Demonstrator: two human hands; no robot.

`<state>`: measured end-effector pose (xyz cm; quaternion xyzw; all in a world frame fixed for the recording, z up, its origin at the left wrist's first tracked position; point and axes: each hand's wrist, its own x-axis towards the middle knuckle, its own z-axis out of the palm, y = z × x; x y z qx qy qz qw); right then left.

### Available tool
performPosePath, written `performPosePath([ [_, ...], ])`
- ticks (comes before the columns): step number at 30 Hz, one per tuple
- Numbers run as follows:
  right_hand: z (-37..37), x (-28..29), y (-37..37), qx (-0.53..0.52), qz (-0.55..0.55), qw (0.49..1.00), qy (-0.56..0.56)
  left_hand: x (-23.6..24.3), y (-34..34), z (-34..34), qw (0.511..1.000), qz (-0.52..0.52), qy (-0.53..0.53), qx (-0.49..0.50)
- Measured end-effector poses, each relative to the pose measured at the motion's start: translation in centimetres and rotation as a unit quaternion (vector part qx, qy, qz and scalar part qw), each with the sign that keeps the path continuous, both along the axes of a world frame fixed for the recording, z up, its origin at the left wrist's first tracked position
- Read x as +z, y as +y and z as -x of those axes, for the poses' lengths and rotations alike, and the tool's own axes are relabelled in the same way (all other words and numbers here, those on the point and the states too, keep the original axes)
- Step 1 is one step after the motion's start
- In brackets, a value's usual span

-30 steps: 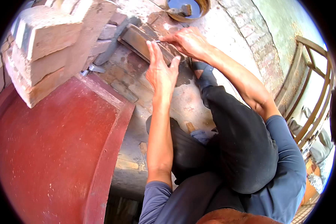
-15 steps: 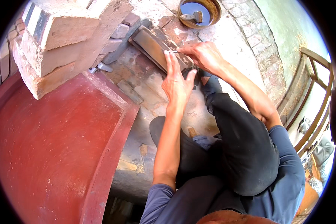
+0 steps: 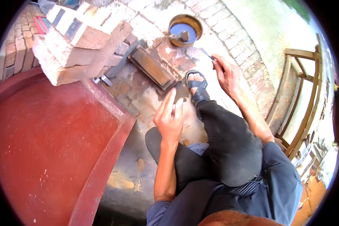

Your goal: The person sits on the ground and sharpens a small metal tool on a wet grinding stone. They repeatedly rub the tool's edge against the stone, periodically lifting it to inspect the edge and occasionally dipping it into a nearby bowl of water.

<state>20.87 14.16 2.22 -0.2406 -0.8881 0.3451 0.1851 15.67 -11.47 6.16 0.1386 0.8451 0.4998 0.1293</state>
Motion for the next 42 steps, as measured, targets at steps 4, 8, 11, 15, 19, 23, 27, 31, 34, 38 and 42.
performPosePath([
  [4, -6.0, -2.2, 2.4, -0.129, 0.437, 0.858, -0.237, 3.7, -6.4, -4.7, 0.999, 0.020, 0.004, 0.037],
  [8, -11.0, 4.6, 1.3, -0.138, 0.513, 0.844, -0.074, 8.1, -8.5, -7.3, 0.996, 0.002, 0.068, 0.050],
  [11, -10.6, 14.2, -0.6, -0.083, 0.521, 0.849, -0.002, 12.9, -9.9, -9.5, 0.996, -0.050, 0.023, 0.072],
  [15, -12.5, 24.3, -5.5, 0.003, 0.500, 0.864, 0.055, 17.2, -10.3, -12.1, 0.992, -0.084, 0.070, 0.056],
  [19, -15.3, 28.8, -13.3, 0.109, 0.539, 0.834, 0.043, 19.6, -10.7, -14.7, 0.985, -0.136, 0.100, 0.043],
  [23, -18.4, 25.4, -18.5, 0.196, 0.602, 0.774, 0.003, 20.5, -9.8, -16.9, 0.979, -0.201, 0.035, 0.025],
  [27, -20.0, 24.0, -21.2, 0.255, 0.581, 0.771, -0.059, 21.1, -11.0, -18.0, 0.988, -0.150, 0.030, 0.037],
  [31, -20.3, 23.4, -21.2, 0.298, 0.535, 0.784, -0.099, 21.1, -12.1, -19.4, 0.983, -0.161, -0.044, 0.081],
  [34, -20.6, 22.7, -19.9, 0.310, 0.501, 0.798, -0.124, 21.8, -11.6, -20.0, 0.977, -0.176, -0.057, 0.101],
  [38, -20.7, 21.7, -17.9, 0.227, 0.552, 0.800, -0.062, 21.3, -11.5, -20.6, 0.981, -0.166, -0.040, 0.088],
  [42, -19.7, 23.4, -17.4, 0.206, 0.568, 0.796, -0.034, 21.2, -10.8, -21.1, 0.984, -0.160, -0.033, 0.065],
])
